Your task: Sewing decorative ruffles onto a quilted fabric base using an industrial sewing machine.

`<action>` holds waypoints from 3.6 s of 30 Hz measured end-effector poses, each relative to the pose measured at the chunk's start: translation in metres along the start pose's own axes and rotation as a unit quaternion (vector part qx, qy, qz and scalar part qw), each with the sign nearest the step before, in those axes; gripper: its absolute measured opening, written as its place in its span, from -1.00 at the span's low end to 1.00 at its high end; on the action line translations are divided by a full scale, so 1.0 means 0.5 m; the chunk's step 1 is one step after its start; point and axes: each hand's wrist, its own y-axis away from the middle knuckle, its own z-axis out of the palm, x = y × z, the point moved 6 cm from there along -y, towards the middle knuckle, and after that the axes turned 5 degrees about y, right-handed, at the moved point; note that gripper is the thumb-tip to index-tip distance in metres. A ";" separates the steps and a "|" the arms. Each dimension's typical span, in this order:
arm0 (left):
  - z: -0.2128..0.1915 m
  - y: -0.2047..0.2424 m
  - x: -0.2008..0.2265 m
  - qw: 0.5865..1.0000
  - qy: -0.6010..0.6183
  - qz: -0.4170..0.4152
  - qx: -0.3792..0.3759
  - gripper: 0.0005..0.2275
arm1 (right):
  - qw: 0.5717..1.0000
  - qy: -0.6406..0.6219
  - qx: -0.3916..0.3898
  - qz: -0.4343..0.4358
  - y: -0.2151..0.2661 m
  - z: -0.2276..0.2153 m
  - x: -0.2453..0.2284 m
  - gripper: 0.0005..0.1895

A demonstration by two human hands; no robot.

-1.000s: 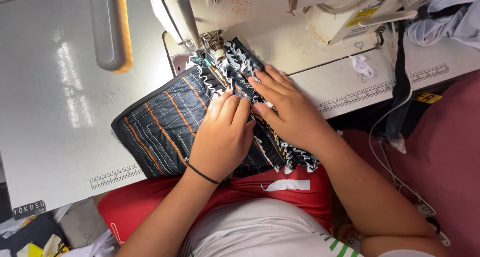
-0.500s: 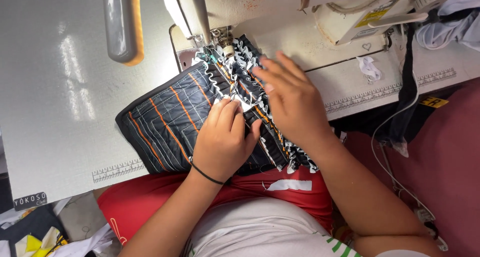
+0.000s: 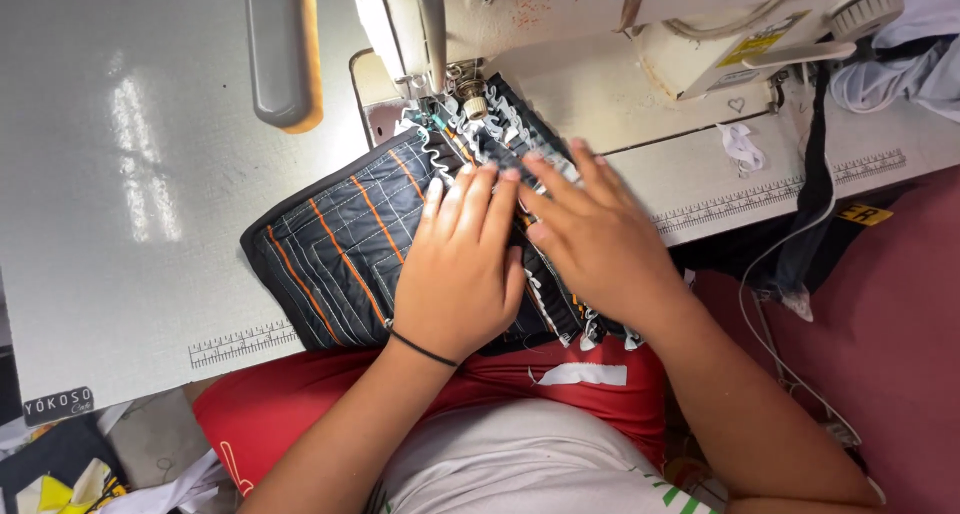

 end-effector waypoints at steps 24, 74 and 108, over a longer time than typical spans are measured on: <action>-0.016 0.070 -0.053 0.987 -0.100 -0.119 -0.032 -0.33 | 0.990 0.111 0.042 0.071 -0.079 0.011 0.015 -0.27; -0.021 0.079 -0.049 0.993 -0.107 -0.048 -0.003 -0.37 | 0.893 -0.268 -0.095 0.349 0.448 0.102 0.281 -0.62; -0.006 0.088 -0.063 0.992 -0.122 0.003 -0.010 -0.39 | 0.613 -0.675 -0.005 0.409 0.719 0.279 0.286 -0.72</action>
